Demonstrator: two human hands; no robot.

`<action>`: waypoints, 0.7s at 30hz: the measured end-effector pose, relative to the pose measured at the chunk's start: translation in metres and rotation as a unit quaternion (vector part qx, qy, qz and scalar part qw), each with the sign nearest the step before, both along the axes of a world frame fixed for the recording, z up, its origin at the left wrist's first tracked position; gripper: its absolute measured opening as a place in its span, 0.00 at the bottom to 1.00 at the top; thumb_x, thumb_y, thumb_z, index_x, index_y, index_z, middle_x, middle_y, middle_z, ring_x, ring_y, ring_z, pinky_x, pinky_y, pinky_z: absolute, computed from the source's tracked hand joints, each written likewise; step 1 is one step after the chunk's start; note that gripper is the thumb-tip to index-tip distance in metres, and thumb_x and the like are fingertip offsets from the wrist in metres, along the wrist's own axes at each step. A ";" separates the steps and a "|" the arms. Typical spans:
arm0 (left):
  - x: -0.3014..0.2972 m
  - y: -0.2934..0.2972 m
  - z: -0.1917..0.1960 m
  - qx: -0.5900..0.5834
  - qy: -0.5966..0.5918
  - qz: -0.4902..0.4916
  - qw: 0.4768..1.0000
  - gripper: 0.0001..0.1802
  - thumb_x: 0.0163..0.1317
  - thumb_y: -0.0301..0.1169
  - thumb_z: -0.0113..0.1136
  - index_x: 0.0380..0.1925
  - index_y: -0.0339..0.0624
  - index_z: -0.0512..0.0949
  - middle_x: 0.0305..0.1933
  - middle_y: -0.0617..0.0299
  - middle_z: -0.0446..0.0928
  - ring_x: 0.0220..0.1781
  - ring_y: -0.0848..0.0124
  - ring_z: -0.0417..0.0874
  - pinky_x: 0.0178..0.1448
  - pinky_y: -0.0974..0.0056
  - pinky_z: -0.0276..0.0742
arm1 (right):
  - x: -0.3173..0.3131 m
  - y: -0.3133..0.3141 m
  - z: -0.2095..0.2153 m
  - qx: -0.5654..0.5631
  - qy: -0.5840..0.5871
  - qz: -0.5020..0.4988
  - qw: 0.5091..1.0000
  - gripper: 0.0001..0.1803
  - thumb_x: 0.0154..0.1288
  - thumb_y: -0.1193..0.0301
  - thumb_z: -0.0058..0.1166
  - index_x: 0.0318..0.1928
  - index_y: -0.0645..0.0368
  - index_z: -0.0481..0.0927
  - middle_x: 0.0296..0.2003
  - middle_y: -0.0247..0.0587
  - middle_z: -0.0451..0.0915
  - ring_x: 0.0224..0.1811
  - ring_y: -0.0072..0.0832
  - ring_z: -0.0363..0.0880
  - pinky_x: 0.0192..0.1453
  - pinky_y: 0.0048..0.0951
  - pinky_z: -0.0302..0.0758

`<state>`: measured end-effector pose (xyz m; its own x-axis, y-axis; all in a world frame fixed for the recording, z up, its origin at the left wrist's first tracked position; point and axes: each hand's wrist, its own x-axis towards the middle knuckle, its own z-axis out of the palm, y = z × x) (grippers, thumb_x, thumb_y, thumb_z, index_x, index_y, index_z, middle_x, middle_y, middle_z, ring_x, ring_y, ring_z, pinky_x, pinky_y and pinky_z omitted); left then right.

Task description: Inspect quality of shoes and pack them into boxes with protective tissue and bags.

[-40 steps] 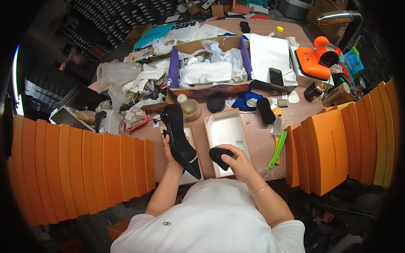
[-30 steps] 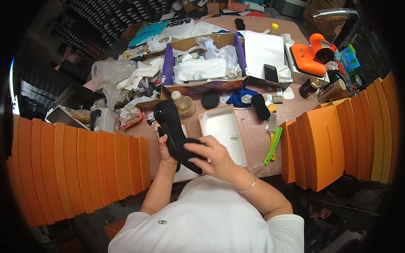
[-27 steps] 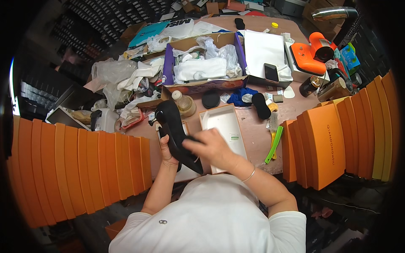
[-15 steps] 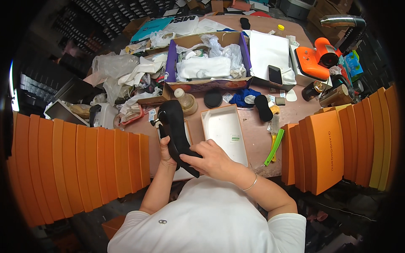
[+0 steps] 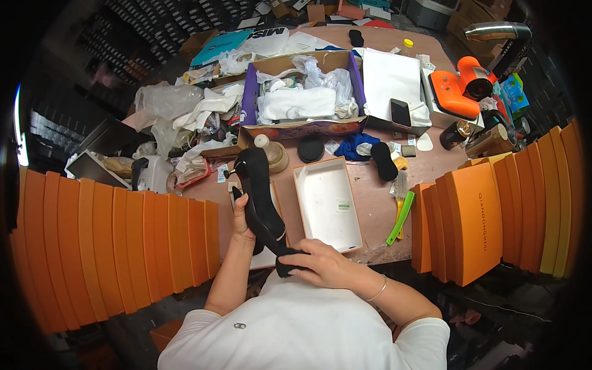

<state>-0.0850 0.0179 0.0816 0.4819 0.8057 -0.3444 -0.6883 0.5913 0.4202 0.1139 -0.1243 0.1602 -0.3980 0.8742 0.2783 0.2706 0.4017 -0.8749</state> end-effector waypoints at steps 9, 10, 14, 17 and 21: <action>0.021 -0.037 0.005 0.029 0.001 -0.163 0.986 0.35 0.51 0.34 0.63 0.60 0.35 0.65 0.51 0.55 0.77 0.49 0.66 0.82 0.55 0.63 0.81 | 0.081 0.149 -0.014 0.217 -0.111 -0.417 0.876 0.16 0.57 0.77 0.59 0.48 0.60 0.78 0.37 0.46 0.75 0.37 0.40 0.76 0.41 0.35 0.72; 0.020 -0.037 0.010 0.047 0.010 -0.163 0.985 0.35 0.51 0.34 0.63 0.60 0.35 0.65 0.51 0.55 0.76 0.49 0.66 0.82 0.55 0.63 0.81 | 0.089 0.148 -0.004 0.128 -0.005 -0.428 0.894 0.16 0.61 0.75 0.58 0.50 0.62 0.76 0.38 0.48 0.75 0.39 0.39 0.77 0.44 0.32 0.74; 0.007 -0.028 0.026 0.165 0.120 -0.130 0.970 0.38 0.49 0.28 0.68 0.62 0.38 0.65 0.53 0.60 0.75 0.54 0.69 0.77 0.62 0.64 0.73 | 0.064 0.107 -0.017 -0.251 0.406 -0.172 0.862 0.17 0.66 0.70 0.57 0.54 0.59 0.74 0.48 0.38 0.78 0.46 0.24 0.78 0.50 0.25 0.76; 0.008 -0.020 0.046 0.370 0.332 -0.163 0.852 0.31 0.49 0.19 0.67 0.56 0.40 0.72 0.51 0.65 0.76 0.59 0.67 0.74 0.71 0.57 0.59 | 0.051 0.074 -0.032 -0.348 0.576 -0.072 0.736 0.18 0.67 0.70 0.55 0.56 0.58 0.71 0.49 0.38 0.78 0.49 0.24 0.78 0.52 0.25 0.78; 0.012 -0.019 0.057 0.698 0.576 -0.021 0.426 0.15 0.42 0.17 0.62 0.30 0.50 0.77 0.50 0.64 0.75 0.65 0.58 0.66 0.73 0.34 0.43 | 0.048 0.051 -0.031 -0.337 0.558 -0.039 0.757 0.20 0.66 0.69 0.56 0.56 0.60 0.70 0.50 0.40 0.78 0.50 0.26 0.78 0.54 0.28 0.77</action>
<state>-0.0731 -0.0016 0.1385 0.6651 0.6120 0.4279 0.4476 -0.7854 0.4275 0.1616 -0.0734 0.1290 -0.1836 0.9761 -0.1165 -0.7883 -0.2170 -0.5758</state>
